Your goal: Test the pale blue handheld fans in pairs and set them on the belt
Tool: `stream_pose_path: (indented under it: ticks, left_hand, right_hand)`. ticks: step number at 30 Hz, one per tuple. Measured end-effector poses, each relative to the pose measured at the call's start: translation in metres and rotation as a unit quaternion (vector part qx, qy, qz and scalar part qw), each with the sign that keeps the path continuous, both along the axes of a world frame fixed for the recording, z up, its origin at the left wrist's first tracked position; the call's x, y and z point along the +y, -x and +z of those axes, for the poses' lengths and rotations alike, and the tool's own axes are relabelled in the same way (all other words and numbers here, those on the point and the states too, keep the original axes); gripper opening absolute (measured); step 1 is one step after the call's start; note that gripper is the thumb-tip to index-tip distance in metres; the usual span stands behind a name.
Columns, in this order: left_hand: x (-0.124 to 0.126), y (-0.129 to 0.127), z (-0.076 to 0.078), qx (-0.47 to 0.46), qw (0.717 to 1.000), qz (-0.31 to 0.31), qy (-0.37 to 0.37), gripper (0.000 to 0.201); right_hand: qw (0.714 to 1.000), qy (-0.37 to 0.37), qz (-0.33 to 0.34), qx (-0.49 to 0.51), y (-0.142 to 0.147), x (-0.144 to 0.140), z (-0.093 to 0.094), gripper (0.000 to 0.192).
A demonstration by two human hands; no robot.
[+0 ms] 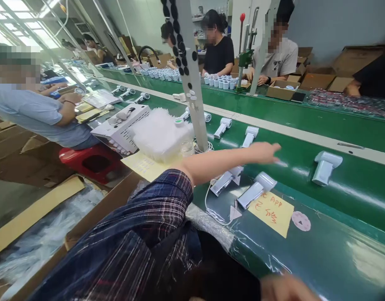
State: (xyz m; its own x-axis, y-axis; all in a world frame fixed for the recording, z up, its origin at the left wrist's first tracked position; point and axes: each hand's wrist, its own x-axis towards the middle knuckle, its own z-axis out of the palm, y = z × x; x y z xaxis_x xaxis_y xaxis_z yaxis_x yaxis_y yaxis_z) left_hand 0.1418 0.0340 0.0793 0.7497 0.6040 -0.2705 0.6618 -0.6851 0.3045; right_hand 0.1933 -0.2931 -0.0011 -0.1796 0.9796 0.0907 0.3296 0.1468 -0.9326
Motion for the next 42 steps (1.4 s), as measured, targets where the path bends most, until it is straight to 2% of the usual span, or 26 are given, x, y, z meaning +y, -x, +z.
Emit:
stream_pose_path:
  ticks: [2, 4, 6, 8, 11, 18, 21, 23, 27, 32, 34, 38, 42]
  left_hand:
    - [0.037, -0.008, -0.005, 0.024, 0.992, 0.113, -0.045, 0.063]
    - [0.066, -0.014, -0.019, 0.051, 0.979, 0.189, -0.056, 0.058]
    - [0.083, -0.024, -0.035, 0.052, 0.971, 0.225, -0.062, 0.054]
    - [0.089, -0.041, -0.049, 0.028, 0.969, 0.232, -0.075, 0.052]
    - [0.081, -0.083, -0.061, -0.015, 0.974, 0.213, -0.082, 0.052]
    - [0.026, -0.202, -0.072, -0.06, 0.989, 0.126, -0.054, 0.048]
    - [0.01, -0.234, -0.073, -0.028, 0.99, 0.134, -0.032, 0.053]
    - [0.0, -0.246, -0.073, -0.007, 0.99, 0.139, -0.017, 0.067]
    - [-0.021, -0.256, -0.075, 0.005, 0.992, 0.126, -0.017, 0.099]
    - [-0.03, -0.258, -0.073, 0.01, 0.991, 0.131, -0.002, 0.099]
    - [-0.027, -0.254, -0.068, 0.005, 0.991, 0.132, 0.007, 0.092]
    - [-0.017, -0.236, -0.056, -0.03, 0.99, 0.131, 0.035, 0.06]
    - [-0.011, -0.204, -0.039, -0.09, 0.98, 0.138, 0.112, 0.051]
  right_hand:
    - [0.999, -0.002, -0.017, -0.029, 0.009, 0.017, -0.025, 0.038]
    - [0.996, -0.022, -0.034, -0.084, 0.022, 0.033, -0.049, 0.045]
    - [0.992, -0.04, -0.039, -0.117, 0.033, 0.044, -0.066, 0.046]
    - [0.99, -0.051, -0.034, -0.125, 0.038, 0.051, -0.074, 0.043]
    - [0.991, -0.061, -0.016, -0.122, 0.037, 0.054, -0.075, 0.041]
    - [0.99, -0.08, 0.018, -0.115, 0.027, 0.056, -0.066, 0.032]
    - [0.99, -0.081, 0.019, -0.113, 0.027, 0.059, -0.066, 0.038]
    - [0.99, -0.082, 0.023, -0.11, 0.028, 0.061, -0.067, 0.037]
    - [0.992, -0.073, 0.039, -0.093, 0.03, 0.064, -0.068, 0.029]
    - [0.998, -0.019, 0.005, -0.06, 0.026, 0.068, -0.069, 0.021]
    - [0.999, 0.007, -0.02, -0.045, 0.024, 0.07, -0.068, 0.018]
    - [0.997, 0.042, -0.055, -0.015, 0.02, 0.073, -0.061, 0.018]
    - [0.996, 0.022, -0.091, -0.009, 0.012, 0.079, -0.054, 0.013]
